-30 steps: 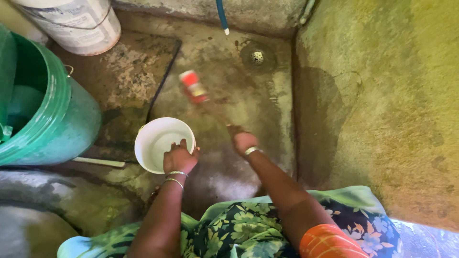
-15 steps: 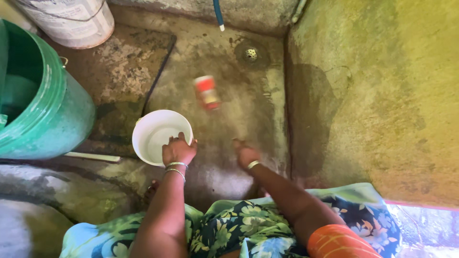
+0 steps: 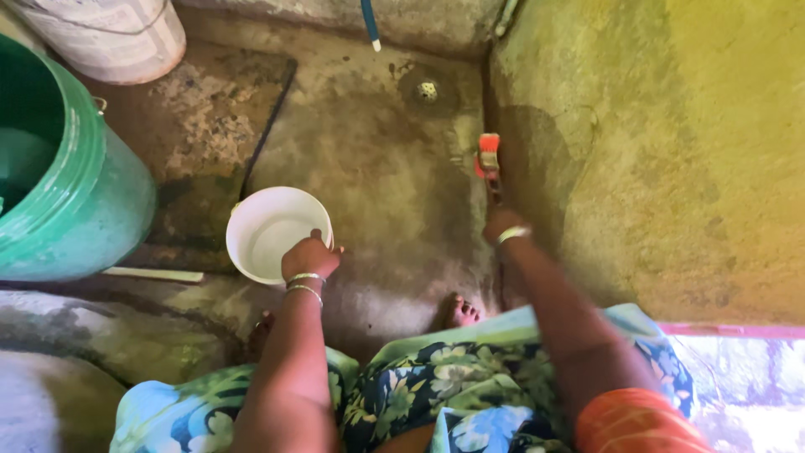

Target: The person cleans a concrete floor and drain area by scrubbing with a handheld brush and pouring water from a bucket and a smaller container.

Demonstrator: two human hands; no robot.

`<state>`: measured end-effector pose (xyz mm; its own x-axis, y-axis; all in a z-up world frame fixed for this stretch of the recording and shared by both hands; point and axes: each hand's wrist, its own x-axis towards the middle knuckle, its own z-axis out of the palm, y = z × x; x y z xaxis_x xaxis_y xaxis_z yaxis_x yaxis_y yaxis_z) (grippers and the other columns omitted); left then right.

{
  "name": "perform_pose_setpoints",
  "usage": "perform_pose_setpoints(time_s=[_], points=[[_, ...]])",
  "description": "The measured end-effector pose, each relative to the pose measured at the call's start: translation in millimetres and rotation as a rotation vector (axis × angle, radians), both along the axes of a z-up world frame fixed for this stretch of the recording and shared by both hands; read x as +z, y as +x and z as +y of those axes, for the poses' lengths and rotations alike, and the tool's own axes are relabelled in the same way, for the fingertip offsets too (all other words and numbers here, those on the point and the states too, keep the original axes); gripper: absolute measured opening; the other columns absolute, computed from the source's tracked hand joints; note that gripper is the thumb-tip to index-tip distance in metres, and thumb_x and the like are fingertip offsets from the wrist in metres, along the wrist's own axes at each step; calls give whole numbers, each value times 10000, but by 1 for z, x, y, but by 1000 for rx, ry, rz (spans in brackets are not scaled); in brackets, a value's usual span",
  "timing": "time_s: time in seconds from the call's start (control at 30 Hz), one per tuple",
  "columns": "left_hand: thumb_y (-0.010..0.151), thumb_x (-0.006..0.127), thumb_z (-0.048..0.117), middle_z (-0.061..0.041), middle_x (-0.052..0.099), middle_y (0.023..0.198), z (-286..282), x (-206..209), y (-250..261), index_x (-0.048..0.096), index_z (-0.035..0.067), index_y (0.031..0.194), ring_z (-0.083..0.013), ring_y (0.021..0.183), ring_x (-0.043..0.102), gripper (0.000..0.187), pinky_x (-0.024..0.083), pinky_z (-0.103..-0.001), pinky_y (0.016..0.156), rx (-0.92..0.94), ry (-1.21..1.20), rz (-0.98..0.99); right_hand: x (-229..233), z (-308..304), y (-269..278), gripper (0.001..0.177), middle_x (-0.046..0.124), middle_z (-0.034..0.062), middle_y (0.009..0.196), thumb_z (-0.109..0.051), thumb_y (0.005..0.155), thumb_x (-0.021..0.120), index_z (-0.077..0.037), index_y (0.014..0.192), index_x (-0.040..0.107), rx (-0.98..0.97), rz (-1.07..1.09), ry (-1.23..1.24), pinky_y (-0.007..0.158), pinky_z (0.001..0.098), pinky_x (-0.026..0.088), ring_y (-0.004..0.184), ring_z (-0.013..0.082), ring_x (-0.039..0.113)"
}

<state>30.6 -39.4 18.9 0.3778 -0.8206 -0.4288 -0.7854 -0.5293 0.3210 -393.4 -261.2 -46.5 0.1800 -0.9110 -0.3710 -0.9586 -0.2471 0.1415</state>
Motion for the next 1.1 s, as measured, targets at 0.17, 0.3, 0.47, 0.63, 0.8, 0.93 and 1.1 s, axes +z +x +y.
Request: perform_pose_setpoints(time_s=[0.17,0.3,0.47,0.63,0.8,0.93,1.1], points=[[915,626,542,-164,757,1039,-1,-19,1,623,109,1216,-368,993,722,528,563,-500,819,-3,-23,15,137,10,-9,334,743,226,1129,-256,889,587,-90,1114,770,67,128,-35,894,517,583,1063,401,724],[929,613,535,-160,758,1047,3,-22,0,634,105,1190,-375,987,724,504,570,-502,809,-6,-16,16,239,96,30,307,749,214,1069,-279,865,613,-113,1068,773,142,194,117,877,518,585,1017,403,727],[930,609,511,-159,756,1058,3,-15,-1,628,102,1198,-367,994,724,489,572,-493,814,-21,11,-2,199,132,54,243,742,234,1022,-216,868,610,-63,974,767,229,117,104,854,520,573,993,423,724],[946,582,510,-156,755,1071,3,-16,-1,611,107,1226,-362,1009,722,492,570,-497,827,-45,27,-4,85,36,19,225,736,253,986,-123,888,575,-23,1021,727,158,-29,-23,772,543,581,933,444,728],[936,588,496,-158,751,1083,0,-15,0,626,117,1226,-364,1019,717,479,568,-495,842,-41,48,-9,115,14,30,298,744,251,964,-162,916,567,-32,1163,673,203,-4,8,740,550,574,883,442,736],[931,592,494,-153,752,1091,-6,-12,-2,670,135,1194,-363,1024,718,451,575,-486,851,-23,84,-21,204,71,53,269,751,221,997,-218,909,590,-93,1084,752,214,115,140,799,530,567,932,416,736],[924,602,499,-153,756,1085,-6,-9,-3,683,135,1179,-364,1018,720,452,575,-480,844,-24,79,-39,170,45,50,257,751,206,1028,-177,859,623,-86,1037,785,235,152,51,799,527,577,963,400,736]])
